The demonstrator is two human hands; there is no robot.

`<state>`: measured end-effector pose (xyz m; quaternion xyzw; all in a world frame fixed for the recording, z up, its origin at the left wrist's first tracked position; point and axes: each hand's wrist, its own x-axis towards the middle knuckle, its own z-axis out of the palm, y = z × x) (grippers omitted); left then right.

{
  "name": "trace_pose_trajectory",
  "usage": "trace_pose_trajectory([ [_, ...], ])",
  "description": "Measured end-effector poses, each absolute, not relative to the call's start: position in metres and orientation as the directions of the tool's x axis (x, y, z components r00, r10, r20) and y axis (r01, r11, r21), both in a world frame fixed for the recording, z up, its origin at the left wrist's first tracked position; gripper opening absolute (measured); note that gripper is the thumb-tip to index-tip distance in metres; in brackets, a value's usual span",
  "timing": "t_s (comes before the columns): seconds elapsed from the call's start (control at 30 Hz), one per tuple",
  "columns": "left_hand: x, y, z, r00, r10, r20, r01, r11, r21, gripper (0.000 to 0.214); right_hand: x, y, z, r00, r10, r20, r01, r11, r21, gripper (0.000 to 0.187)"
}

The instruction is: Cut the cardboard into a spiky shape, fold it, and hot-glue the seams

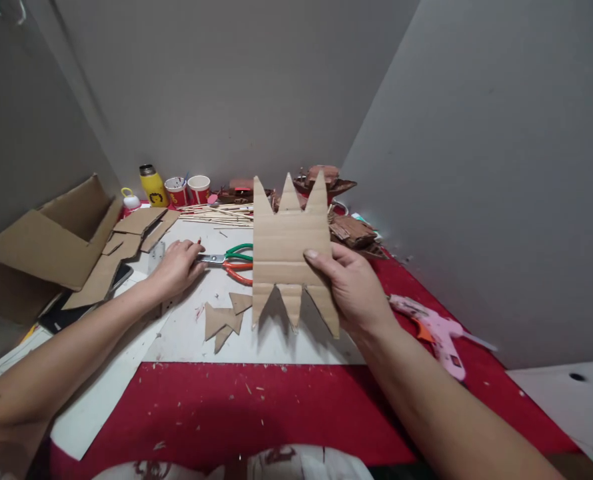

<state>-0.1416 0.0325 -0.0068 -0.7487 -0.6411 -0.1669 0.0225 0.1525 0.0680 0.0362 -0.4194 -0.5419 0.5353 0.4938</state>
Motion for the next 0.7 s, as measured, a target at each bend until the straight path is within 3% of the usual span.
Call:
trace_pose_trajectory([
  [0.13, -0.109, 0.017, 0.006, 0.246, 0.918, 0.311, 0.934, -0.311, 0.177, 0.039, 0.150, 0.064, 0.035, -0.170, 0.984, 0.043, -0.134, 0.020, -0.991, 0.021],
  [0.3, -0.060, -0.013, 0.000, 0.549, 0.817, 0.175, 0.795, -0.575, 0.195, 0.038, 0.152, 0.057, 0.041, -0.172, 0.983, 0.058, -0.243, 0.015, -0.970, 0.022],
  [0.7, -0.056, -0.087, -0.017, 0.354, 0.935, 0.002, 0.905, -0.344, 0.249, 0.044, 0.143, 0.042, 0.015, -0.266, 0.944, 0.197, -0.202, 0.146, -0.968, 0.018],
])
